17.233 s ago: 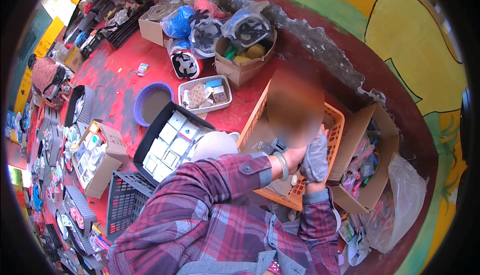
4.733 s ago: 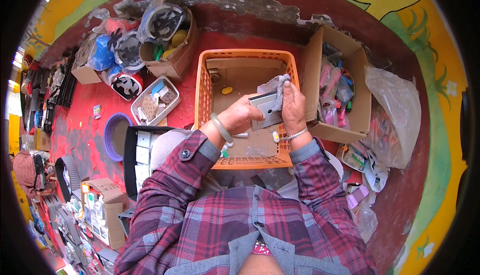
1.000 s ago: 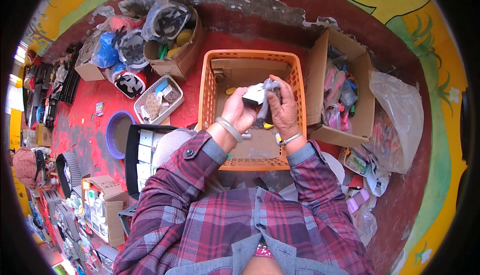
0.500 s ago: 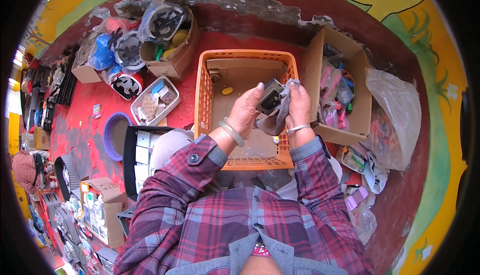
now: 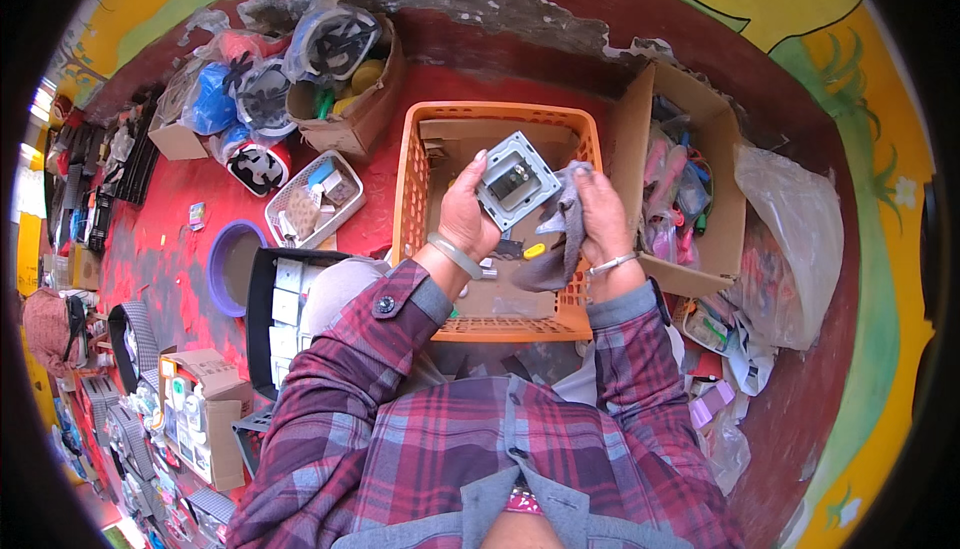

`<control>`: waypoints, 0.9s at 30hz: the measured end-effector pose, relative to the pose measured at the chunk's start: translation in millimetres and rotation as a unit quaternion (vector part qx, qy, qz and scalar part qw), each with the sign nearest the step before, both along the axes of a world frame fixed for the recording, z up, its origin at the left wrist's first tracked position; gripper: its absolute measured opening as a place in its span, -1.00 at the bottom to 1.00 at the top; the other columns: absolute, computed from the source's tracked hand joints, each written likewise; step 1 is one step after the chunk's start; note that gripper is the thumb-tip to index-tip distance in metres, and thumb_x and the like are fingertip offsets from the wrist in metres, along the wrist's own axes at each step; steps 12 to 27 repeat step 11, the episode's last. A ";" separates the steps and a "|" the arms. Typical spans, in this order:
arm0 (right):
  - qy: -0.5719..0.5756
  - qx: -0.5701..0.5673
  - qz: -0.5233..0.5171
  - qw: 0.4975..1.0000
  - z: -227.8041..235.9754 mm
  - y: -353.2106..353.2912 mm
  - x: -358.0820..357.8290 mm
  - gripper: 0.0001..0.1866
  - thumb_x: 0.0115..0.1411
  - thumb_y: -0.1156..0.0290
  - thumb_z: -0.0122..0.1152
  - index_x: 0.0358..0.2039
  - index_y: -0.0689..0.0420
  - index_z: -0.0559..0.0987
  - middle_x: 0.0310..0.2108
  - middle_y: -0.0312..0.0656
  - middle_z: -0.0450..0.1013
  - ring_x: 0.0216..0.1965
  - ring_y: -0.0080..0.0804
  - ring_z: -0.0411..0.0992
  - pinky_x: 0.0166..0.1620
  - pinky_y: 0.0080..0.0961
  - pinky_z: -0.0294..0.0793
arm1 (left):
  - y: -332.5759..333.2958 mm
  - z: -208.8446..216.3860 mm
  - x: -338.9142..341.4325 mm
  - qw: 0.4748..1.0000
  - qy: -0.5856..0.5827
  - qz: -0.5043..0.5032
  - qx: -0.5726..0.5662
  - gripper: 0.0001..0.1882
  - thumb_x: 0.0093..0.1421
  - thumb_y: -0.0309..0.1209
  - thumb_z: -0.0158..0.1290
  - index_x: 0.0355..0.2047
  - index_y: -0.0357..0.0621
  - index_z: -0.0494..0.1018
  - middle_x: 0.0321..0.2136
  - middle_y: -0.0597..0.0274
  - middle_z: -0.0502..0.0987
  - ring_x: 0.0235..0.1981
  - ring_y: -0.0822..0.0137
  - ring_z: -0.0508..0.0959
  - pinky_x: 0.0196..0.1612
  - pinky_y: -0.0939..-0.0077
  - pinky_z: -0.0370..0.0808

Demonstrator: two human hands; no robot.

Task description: The person cleans various electrical components by hand with a cloth, including a square switch housing and a plug, before placing them into different containers on the floor.

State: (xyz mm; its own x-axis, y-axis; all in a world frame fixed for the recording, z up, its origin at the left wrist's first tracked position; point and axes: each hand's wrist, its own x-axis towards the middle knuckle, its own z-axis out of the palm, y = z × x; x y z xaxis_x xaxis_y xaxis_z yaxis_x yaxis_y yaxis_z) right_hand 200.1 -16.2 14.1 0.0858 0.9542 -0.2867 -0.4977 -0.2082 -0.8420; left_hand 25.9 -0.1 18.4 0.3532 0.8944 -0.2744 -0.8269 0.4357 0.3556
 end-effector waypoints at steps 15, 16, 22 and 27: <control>-0.138 0.224 0.006 0.965 29.4 -6.7 5.3 -0.53 0.14 0.60 0.08 0.10 0.17 0.28 0.04 -0.06 0.35 -0.04 -0.35 0.40 0.01 -0.47 0.42 | 1.2 13.6 -1.0 0.998 -0.033 -0.003 0.061 -0.55 0.31 -0.23 -0.26 0.11 -0.24 0.25 0.03 -0.05 0.40 0.06 0.01 0.41 0.15 0.05 0.32; -0.138 0.224 0.006 0.965 29.4 -6.7 5.3 -0.53 0.14 0.60 0.08 0.10 0.17 0.28 0.04 -0.06 0.35 -0.04 -0.35 0.40 0.01 -0.47 0.42 | 1.2 13.6 -1.0 0.998 -0.033 -0.003 0.061 -0.55 0.31 -0.23 -0.26 0.11 -0.24 0.25 0.03 -0.05 0.40 0.06 0.01 0.41 0.15 0.05 0.32; -0.138 0.224 0.006 0.965 29.4 -6.7 5.3 -0.53 0.14 0.60 0.08 0.10 0.17 0.28 0.04 -0.06 0.35 -0.04 -0.35 0.40 0.01 -0.47 0.42 | 1.2 13.6 -1.0 0.998 -0.033 -0.003 0.061 -0.55 0.31 -0.23 -0.26 0.11 -0.24 0.25 0.03 -0.05 0.40 0.06 0.01 0.41 0.15 0.05 0.32; -0.138 0.224 0.006 0.965 29.4 -6.7 5.3 -0.53 0.14 0.60 0.08 0.10 0.17 0.28 0.04 -0.06 0.35 -0.04 -0.35 0.40 0.01 -0.47 0.42 | 1.2 13.6 -1.0 0.998 -0.033 -0.003 0.061 -0.55 0.31 -0.23 -0.26 0.11 -0.24 0.25 0.03 -0.05 0.40 0.06 0.01 0.41 0.15 0.05 0.32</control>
